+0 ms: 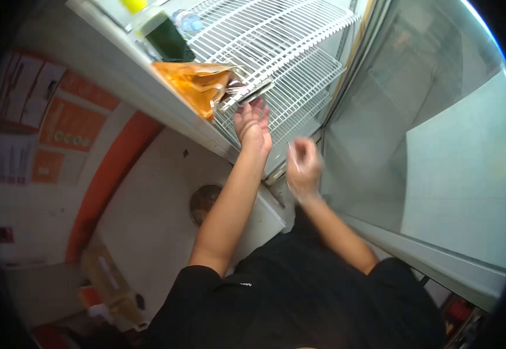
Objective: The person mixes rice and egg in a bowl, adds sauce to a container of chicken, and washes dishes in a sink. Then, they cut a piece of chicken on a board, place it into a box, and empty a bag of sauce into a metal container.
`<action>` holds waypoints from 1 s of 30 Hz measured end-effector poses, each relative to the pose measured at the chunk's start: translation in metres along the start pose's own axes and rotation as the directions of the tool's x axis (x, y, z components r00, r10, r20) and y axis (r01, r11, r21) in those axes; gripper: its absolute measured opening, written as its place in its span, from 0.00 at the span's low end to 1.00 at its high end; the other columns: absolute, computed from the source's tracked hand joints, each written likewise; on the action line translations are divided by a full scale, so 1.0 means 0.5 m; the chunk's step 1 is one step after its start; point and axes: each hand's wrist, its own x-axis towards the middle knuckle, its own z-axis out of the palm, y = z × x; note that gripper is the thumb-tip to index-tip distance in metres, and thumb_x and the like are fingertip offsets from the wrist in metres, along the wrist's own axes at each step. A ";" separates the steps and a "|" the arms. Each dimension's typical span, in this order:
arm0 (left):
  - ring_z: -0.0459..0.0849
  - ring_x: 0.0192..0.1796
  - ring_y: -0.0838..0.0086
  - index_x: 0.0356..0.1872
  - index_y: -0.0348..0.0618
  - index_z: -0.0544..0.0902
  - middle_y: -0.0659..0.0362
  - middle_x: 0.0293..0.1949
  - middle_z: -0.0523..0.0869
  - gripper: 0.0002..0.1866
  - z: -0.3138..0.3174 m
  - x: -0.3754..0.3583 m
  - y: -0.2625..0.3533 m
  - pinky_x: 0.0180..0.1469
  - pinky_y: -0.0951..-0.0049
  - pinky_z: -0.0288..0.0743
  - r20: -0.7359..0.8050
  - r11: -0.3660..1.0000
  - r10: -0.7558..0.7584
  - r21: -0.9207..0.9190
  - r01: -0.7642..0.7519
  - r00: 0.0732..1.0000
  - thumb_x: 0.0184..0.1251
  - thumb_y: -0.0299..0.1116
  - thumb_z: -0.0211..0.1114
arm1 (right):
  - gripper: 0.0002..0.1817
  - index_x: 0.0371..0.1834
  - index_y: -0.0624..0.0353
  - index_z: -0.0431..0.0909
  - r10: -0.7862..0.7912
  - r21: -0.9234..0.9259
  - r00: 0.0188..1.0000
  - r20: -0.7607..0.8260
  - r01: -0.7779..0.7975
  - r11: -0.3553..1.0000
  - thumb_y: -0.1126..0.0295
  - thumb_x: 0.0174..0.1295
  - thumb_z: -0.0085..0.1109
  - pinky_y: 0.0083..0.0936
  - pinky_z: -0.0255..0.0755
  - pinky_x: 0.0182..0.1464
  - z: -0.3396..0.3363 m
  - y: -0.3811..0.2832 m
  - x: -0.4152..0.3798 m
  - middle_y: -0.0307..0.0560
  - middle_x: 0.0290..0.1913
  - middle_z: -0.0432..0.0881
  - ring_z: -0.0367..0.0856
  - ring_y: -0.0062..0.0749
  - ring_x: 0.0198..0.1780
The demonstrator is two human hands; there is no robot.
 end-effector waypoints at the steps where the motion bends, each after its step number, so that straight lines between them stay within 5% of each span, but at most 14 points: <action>1: 0.81 0.58 0.62 0.58 0.43 0.66 0.49 0.58 0.78 0.13 0.007 0.003 -0.004 0.59 0.61 0.79 -0.037 0.998 0.050 -0.025 -0.051 0.998 0.82 0.35 0.57 | 0.07 0.45 0.61 0.79 -0.014 0.102 0.995 -0.096 0.024 0.994 0.73 0.65 0.62 0.35 0.77 0.42 0.053 0.005 0.048 0.51 0.35 0.84 0.84 0.43 0.36; 2: 0.81 0.58 0.60 0.58 0.42 0.65 0.49 0.55 0.78 0.15 0.011 0.007 -0.006 0.60 0.59 0.81 -0.073 0.997 0.071 -0.007 -0.072 0.995 0.82 0.36 0.57 | 0.06 0.44 0.62 0.78 -0.010 0.155 0.994 -0.113 0.028 0.988 0.73 0.68 0.61 0.28 0.76 0.46 0.083 -0.012 0.117 0.43 0.36 0.82 0.79 0.26 0.39; 4: 0.81 0.58 0.59 0.58 0.40 0.64 0.48 0.54 0.78 0.15 0.023 0.015 -0.001 0.60 0.58 0.82 -0.103 0.994 0.109 0.004 -0.109 0.989 0.82 0.36 0.56 | 0.05 0.43 0.64 0.79 -0.065 0.140 0.990 -0.125 0.083 0.987 0.74 0.67 0.60 0.27 0.80 0.38 0.161 0.004 0.259 0.45 0.36 0.83 0.81 0.30 0.34; 5: 0.81 0.57 0.59 0.58 0.40 0.64 0.47 0.54 0.78 0.16 0.027 0.017 0.004 0.60 0.58 0.83 -0.122 0.991 0.130 0.003 -0.130 0.984 0.82 0.36 0.56 | 0.07 0.43 0.65 0.80 -0.098 0.061 0.995 0.004 0.098 0.993 0.73 0.70 0.54 0.27 0.84 0.37 0.171 -0.016 0.315 0.49 0.37 0.84 0.83 0.32 0.34; 6: 0.84 0.54 0.58 0.59 0.38 0.64 0.46 0.51 0.79 0.15 0.042 0.017 0.011 0.60 0.57 0.85 -0.132 0.992 0.126 -0.006 -0.128 0.983 0.82 0.34 0.55 | 0.08 0.44 0.62 0.81 0.097 -0.063 0.957 0.272 -0.083 0.995 0.71 0.66 0.59 0.31 0.80 0.38 0.223 0.024 0.377 0.50 0.39 0.87 0.86 0.39 0.37; 8: 0.86 0.53 0.58 0.59 0.37 0.64 0.46 0.50 0.81 0.15 0.041 0.015 0.007 0.60 0.58 0.85 -0.109 0.987 0.150 0.073 -0.142 0.983 0.81 0.31 0.54 | 0.18 0.55 0.62 0.81 -0.435 0.207 0.819 0.375 0.383 0.900 0.59 0.74 0.51 0.33 0.81 0.56 0.295 0.076 0.447 0.56 0.52 0.85 0.86 0.40 0.52; 9: 0.87 0.52 0.58 0.59 0.37 0.64 0.46 0.50 0.81 0.15 0.043 0.018 0.003 0.60 0.58 0.85 -0.096 0.983 0.161 0.103 -0.151 0.982 0.81 0.30 0.54 | 0.16 0.54 0.60 0.82 -0.586 -0.125 0.635 0.504 0.725 0.677 0.62 0.70 0.57 0.37 0.78 0.59 0.270 0.022 0.476 0.54 0.51 0.86 0.85 0.44 0.54; 11: 0.89 0.49 0.59 0.53 0.38 0.70 0.48 0.46 0.85 0.09 0.047 0.012 -0.003 0.55 0.59 0.88 -0.067 0.988 0.127 0.098 -0.120 0.990 0.78 0.26 0.56 | 0.17 0.53 0.58 0.83 -0.375 -0.255 0.573 0.728 0.735 0.628 0.60 0.70 0.55 0.41 0.74 0.65 0.241 -0.054 0.490 0.56 0.53 0.85 0.83 0.46 0.58; 13: 0.90 0.48 0.59 0.49 0.39 0.74 0.49 0.45 0.86 0.05 0.046 0.012 -0.003 0.53 0.60 0.89 -0.026 0.993 0.046 0.114 -0.043 0.999 0.76 0.24 0.58 | 0.14 0.47 0.58 0.85 -0.168 -0.323 0.607 0.777 0.613 0.721 0.62 0.68 0.57 0.42 0.78 0.60 0.241 -0.113 0.509 0.56 0.48 0.87 0.86 0.47 0.54; 16: 0.91 0.47 0.59 0.45 0.37 0.77 0.51 0.43 0.87 0.05 0.052 0.017 -0.013 0.53 0.59 0.91 -0.025 0.998 0.045 0.052 -0.043 0.999 0.73 0.22 0.62 | 0.11 0.43 0.56 0.85 -0.183 -0.291 0.538 0.823 0.676 0.678 0.63 0.66 0.57 0.43 0.77 0.59 0.286 -0.111 0.507 0.56 0.49 0.87 0.85 0.45 0.56; 17: 0.90 0.47 0.59 0.47 0.36 0.77 0.50 0.44 0.87 0.07 0.055 0.021 -0.017 0.54 0.58 0.91 -0.019 0.998 0.045 0.036 -0.044 0.999 0.72 0.22 0.62 | 0.13 0.47 0.55 0.87 -0.416 -0.194 0.561 0.716 0.732 0.653 0.65 0.65 0.58 0.43 0.74 0.64 0.326 -0.037 0.494 0.55 0.58 0.85 0.81 0.43 0.64; 21: 0.90 0.46 0.61 0.46 0.36 0.78 0.50 0.44 0.87 0.06 0.060 0.030 -0.031 0.55 0.59 0.90 0.005 0.996 0.069 -0.049 -0.068 0.998 0.72 0.19 0.61 | 0.14 0.49 0.54 0.88 -0.512 -0.176 0.579 0.634 0.753 0.633 0.66 0.65 0.58 0.42 0.72 0.66 0.320 0.055 0.537 0.54 0.60 0.84 0.80 0.44 0.66; 27: 0.86 0.56 0.63 0.52 0.34 0.79 0.50 0.51 0.86 0.09 0.046 -0.065 -0.015 0.65 0.55 0.82 0.101 0.999 0.033 -0.023 -0.031 0.994 0.74 0.20 0.58 | 0.16 0.52 0.54 0.88 -0.426 -0.354 0.626 0.653 0.750 0.559 0.66 0.64 0.57 0.41 0.70 0.69 0.260 0.220 0.627 0.53 0.64 0.82 0.77 0.44 0.70; 30: 0.86 0.57 0.65 0.57 0.34 0.79 0.50 0.56 0.86 0.12 0.037 -0.156 -0.004 0.66 0.56 0.79 0.242 0.998 -0.050 0.051 0.039 0.969 0.77 0.23 0.57 | 0.16 0.53 0.55 0.88 -0.150 -0.431 0.581 0.800 0.730 0.530 0.67 0.64 0.58 0.41 0.71 0.68 0.230 0.220 0.593 0.53 0.63 0.83 0.78 0.46 0.68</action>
